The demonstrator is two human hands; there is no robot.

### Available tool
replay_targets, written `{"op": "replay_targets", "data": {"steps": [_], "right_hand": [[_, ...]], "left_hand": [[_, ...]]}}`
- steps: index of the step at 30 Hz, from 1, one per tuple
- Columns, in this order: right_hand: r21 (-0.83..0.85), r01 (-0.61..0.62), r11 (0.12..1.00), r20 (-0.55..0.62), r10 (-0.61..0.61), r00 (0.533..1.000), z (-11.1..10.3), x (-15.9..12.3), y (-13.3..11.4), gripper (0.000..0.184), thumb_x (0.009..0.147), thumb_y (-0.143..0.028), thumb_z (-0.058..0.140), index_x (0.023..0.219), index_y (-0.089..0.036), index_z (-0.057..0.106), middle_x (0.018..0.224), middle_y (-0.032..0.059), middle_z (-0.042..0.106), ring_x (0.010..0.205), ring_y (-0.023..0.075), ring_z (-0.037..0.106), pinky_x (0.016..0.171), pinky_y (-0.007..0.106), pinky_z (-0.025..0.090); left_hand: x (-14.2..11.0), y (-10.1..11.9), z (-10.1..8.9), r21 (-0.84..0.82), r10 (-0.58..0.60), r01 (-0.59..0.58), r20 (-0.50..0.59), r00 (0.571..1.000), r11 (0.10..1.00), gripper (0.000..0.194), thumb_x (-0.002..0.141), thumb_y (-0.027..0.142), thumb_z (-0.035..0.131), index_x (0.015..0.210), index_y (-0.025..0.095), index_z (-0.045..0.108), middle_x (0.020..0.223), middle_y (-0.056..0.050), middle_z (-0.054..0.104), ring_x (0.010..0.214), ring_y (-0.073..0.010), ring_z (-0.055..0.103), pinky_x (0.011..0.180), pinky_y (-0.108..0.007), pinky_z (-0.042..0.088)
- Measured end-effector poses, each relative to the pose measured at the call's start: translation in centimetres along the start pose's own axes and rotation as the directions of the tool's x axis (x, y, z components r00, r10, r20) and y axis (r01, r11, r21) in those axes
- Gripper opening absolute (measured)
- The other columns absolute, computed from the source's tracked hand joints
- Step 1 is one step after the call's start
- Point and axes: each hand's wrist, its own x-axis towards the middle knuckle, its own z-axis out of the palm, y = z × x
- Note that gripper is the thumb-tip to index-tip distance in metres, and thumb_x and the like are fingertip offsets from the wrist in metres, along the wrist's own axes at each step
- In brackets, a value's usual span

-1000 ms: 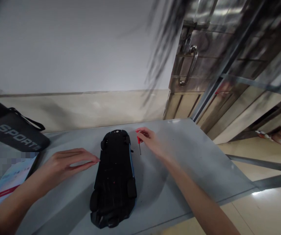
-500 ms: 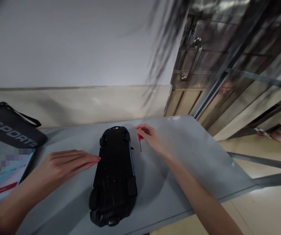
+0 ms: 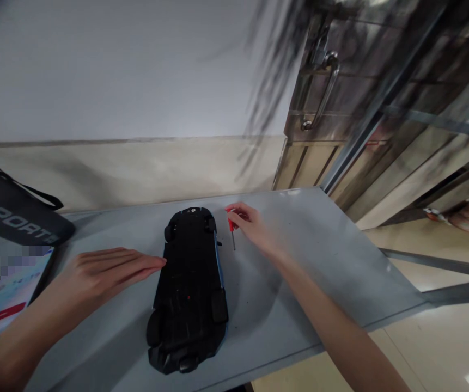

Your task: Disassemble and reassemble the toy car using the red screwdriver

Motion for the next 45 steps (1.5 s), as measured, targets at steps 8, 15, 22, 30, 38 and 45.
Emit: {"op": "replay_targets", "data": {"steps": [8,15,22,30,38,45], "right_hand": [[-0.018,0.000,1.000,0.008,0.001,1.000,0.0,0.1,0.2,0.027,0.091,-0.047,0.066,0.104,-0.025,0.072,0.073,-0.0021,0.059,0.078,0.0189,0.059,0.081,0.038,0.049],[-0.009,0.009,1.000,0.028,-0.009,1.000,0.0,0.1,0.1,0.026,0.091,-0.046,0.066,0.103,-0.024,0.071,0.073,-0.0024,0.061,0.078,0.0181,0.059,0.083,0.038,0.049],[0.006,0.010,1.000,0.034,-0.010,0.999,-0.1,-0.1,-0.2,0.029,0.091,-0.048,0.067,0.103,-0.023,0.070,0.072,-0.0031,0.060,0.077,0.0176,0.058,0.082,0.038,0.047],[0.025,0.019,1.000,0.039,-0.020,0.999,-0.1,-0.3,-0.4,0.028,0.090,-0.048,0.067,0.104,-0.024,0.070,0.073,-0.0032,0.060,0.077,0.0176,0.058,0.082,0.038,0.047],[0.037,0.029,0.999,0.044,-0.031,0.999,-0.1,-0.2,-0.4,0.029,0.090,-0.048,0.067,0.104,-0.023,0.070,0.073,-0.0035,0.059,0.076,0.0172,0.059,0.081,0.038,0.048],[0.044,0.022,0.999,0.032,-0.023,0.999,0.0,-0.2,-0.3,0.027,0.090,-0.047,0.067,0.102,-0.024,0.069,0.072,-0.0038,0.059,0.076,0.0169,0.058,0.081,0.038,0.048]], "left_hand": [[0.6,0.1,-0.3,-0.135,-0.072,0.083,0.085,0.994,0.987,0.032,0.114,0.040,0.044,0.121,0.033,0.074,0.111,-0.001,0.082,0.094,-0.0199,0.080,0.085,-0.032,0.064],[0.4,-0.8,0.9,-0.277,-0.205,0.229,0.114,0.972,0.933,0.020,0.110,0.038,0.057,0.114,0.028,0.074,0.111,0.001,0.080,0.097,-0.0176,0.076,0.089,-0.027,0.058],[0.8,-1.4,1.4,-0.411,-0.290,0.330,0.158,0.944,0.850,0.015,0.107,0.035,0.063,0.107,0.028,0.076,0.109,-0.001,0.077,0.094,-0.0164,0.072,0.085,-0.025,0.055],[1.4,-2.1,1.9,-0.515,-0.350,0.417,0.227,0.909,0.749,0.017,0.101,0.035,0.067,0.094,0.024,0.077,0.100,-0.003,0.075,0.092,-0.0179,0.070,0.080,-0.026,0.053],[1.4,-1.9,1.4,-0.538,-0.372,0.526,0.375,0.849,0.659,0.016,0.098,0.037,0.069,0.093,0.023,0.075,0.093,0.001,0.077,0.086,-0.0177,0.070,0.081,-0.027,0.052],[1.3,-1.6,0.9,-0.476,-0.335,0.491,0.377,0.864,0.730,0.018,0.101,0.040,0.068,0.094,0.025,0.074,0.096,0.002,0.077,0.090,-0.0172,0.071,0.084,-0.026,0.050]]}}
